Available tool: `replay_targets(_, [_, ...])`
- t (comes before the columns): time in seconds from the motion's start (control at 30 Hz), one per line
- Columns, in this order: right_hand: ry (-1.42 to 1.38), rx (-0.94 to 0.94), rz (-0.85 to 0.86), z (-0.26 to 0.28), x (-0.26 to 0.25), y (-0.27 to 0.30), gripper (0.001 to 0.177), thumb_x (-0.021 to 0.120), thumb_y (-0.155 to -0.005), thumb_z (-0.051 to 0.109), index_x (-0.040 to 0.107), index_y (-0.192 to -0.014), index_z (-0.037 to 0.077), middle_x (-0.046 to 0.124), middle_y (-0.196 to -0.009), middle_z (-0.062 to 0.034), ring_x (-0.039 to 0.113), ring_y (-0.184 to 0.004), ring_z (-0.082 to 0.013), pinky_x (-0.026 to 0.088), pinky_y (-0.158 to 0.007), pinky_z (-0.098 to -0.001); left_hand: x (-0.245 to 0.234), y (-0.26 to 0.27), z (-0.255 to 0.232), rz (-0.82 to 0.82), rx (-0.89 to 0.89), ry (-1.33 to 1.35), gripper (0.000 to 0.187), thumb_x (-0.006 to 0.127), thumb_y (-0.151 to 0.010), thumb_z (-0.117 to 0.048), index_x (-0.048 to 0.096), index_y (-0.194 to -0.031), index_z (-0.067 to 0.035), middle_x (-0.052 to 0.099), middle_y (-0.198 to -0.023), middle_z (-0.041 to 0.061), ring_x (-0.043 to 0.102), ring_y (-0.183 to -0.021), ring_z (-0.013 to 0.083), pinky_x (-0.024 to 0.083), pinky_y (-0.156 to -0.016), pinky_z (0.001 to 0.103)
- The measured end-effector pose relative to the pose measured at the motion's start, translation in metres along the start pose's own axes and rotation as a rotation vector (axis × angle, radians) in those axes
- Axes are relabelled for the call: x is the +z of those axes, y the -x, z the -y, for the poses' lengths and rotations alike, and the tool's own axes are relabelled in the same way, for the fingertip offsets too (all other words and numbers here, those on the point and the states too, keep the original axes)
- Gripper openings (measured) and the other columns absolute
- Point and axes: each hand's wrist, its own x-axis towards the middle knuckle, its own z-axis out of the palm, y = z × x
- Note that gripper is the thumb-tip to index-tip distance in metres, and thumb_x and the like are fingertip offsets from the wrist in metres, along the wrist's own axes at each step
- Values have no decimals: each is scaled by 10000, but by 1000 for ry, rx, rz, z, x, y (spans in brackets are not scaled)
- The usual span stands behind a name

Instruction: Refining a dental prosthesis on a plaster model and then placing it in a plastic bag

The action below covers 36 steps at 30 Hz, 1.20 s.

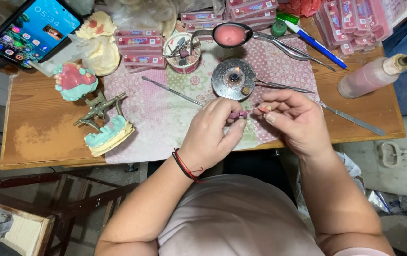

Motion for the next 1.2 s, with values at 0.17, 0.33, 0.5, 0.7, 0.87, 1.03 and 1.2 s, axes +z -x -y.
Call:
replay_targets(0.17, [-305, 52, 8, -23, -2, -3, 311, 722, -892, 9, 650, -1176, -95, 765, -925, -246, 797, -794, -257, 656, -690, -315, -1, 1, 3, -8, -189, 297, 113, 673, -971, -165, 676, -1057, -93, 587, -773, 91, 650, -754, 303, 553, -717, 400])
replay_targets(0.33, [-323, 84, 12, -24, -3, -4, 304, 713, -922, 36, 654, -1187, -102, 765, -909, -251, 791, -765, -236, 658, -658, -297, -6, -2, 8, -25, -270, 435, 110, 715, -959, -156, 731, -1040, -84, 553, -721, 64, 588, -715, 160, 536, -688, 331])
replay_targets(0.5, [-303, 86, 18, -26, -2, -6, 312, 711, -937, 65, 655, -1189, -110, 747, -856, -249, 771, -708, -223, 651, -615, -294, -5, -2, 10, 7, -317, 523, 111, 730, -957, -146, 746, -1018, -54, 534, -672, 67, 550, -693, 127, 523, -668, 323])
replay_targets(0.7, [-206, 53, 69, -27, 1, -7, 290, 689, -954, 72, 670, -1167, -124, 722, -781, -238, 726, -650, -214, 631, -585, -304, -5, -4, 12, 52, -352, 606, 95, 712, -964, -146, 725, -913, -67, 499, -576, -5, 459, -658, 77, 478, -614, 267])
replay_targets(0.87, [-184, 84, 81, -29, -2, -6, 275, 690, -956, 83, 672, -1140, -120, 729, -741, -217, 738, -627, -191, 653, -582, -310, -7, -5, 13, 127, -369, 593, 123, 704, -974, -159, 723, -904, -60, 502, -593, 9, 468, -661, 97, 473, -627, 280])
replay_targets(1.03, [-176, 112, 93, -25, 0, -4, 254, 686, -957, 83, 679, -1127, -106, 735, -725, -202, 737, -614, -170, 652, -565, -300, -7, -2, 14, 149, -369, 583, 121, 709, -963, -168, 711, -895, -68, 488, -595, 13, 472, -675, 92, 476, -631, 289])
replay_targets(1.2, [-159, 137, 113, -24, 2, -3, 274, 693, -950, 87, 685, -1136, -114, 745, -723, -215, 746, -609, -179, 660, -570, -315, -6, 0, 18, 170, -381, 588, 102, 710, -957, -167, 726, -903, -83, 501, -586, -2, 480, -664, 84, 472, -637, 261])
